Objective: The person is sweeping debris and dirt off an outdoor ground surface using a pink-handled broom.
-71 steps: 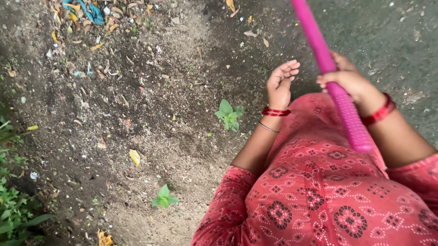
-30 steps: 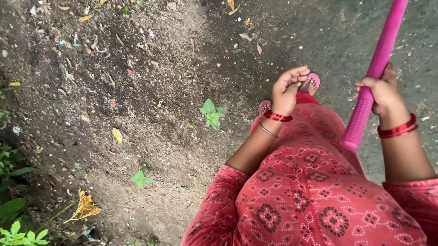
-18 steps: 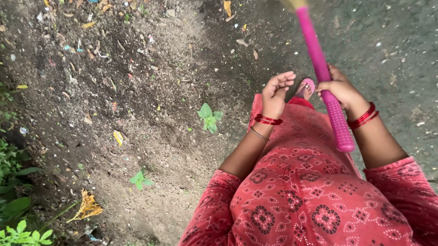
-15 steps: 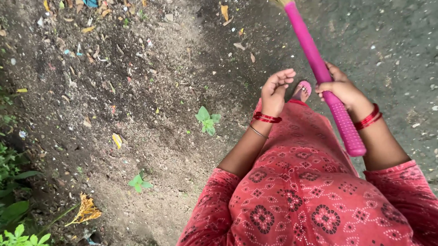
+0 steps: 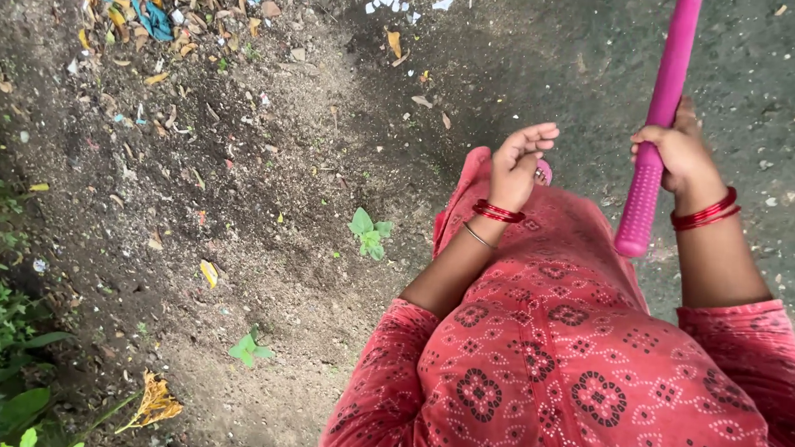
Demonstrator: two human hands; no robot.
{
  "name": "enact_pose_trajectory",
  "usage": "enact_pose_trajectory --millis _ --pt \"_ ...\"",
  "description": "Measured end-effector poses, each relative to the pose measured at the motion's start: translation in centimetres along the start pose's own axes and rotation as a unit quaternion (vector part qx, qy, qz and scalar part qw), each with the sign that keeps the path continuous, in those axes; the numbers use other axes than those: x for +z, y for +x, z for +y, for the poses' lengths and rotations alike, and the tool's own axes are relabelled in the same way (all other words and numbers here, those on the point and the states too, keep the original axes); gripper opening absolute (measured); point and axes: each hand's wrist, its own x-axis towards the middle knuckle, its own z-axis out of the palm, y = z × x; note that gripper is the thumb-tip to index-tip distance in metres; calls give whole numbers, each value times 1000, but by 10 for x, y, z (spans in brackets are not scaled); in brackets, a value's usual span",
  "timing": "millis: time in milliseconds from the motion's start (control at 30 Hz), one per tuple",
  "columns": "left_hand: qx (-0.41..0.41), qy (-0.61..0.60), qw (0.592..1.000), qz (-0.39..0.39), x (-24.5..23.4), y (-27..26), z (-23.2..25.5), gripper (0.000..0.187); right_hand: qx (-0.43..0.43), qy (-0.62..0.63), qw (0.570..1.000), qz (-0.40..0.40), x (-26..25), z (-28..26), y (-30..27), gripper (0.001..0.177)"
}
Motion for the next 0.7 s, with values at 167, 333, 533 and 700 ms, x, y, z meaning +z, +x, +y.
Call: enact_pose_trajectory --millis 167,333,533,700 --pt "50 23 998 8 -21 14 -10 53 67 -35 997 -19 36 12 24 77" --pt "51 15 998 19 -35 45 -3 50 105 -89 984 -111 103 -12 30 82" --pt "72 -18 997 9 -56 101 18 50 91 -164 961 -203 148 -78 48 92" --pt "81 -14 997 10 -78 140 38 50 44 -202 961 -181 148 -131 48 97"
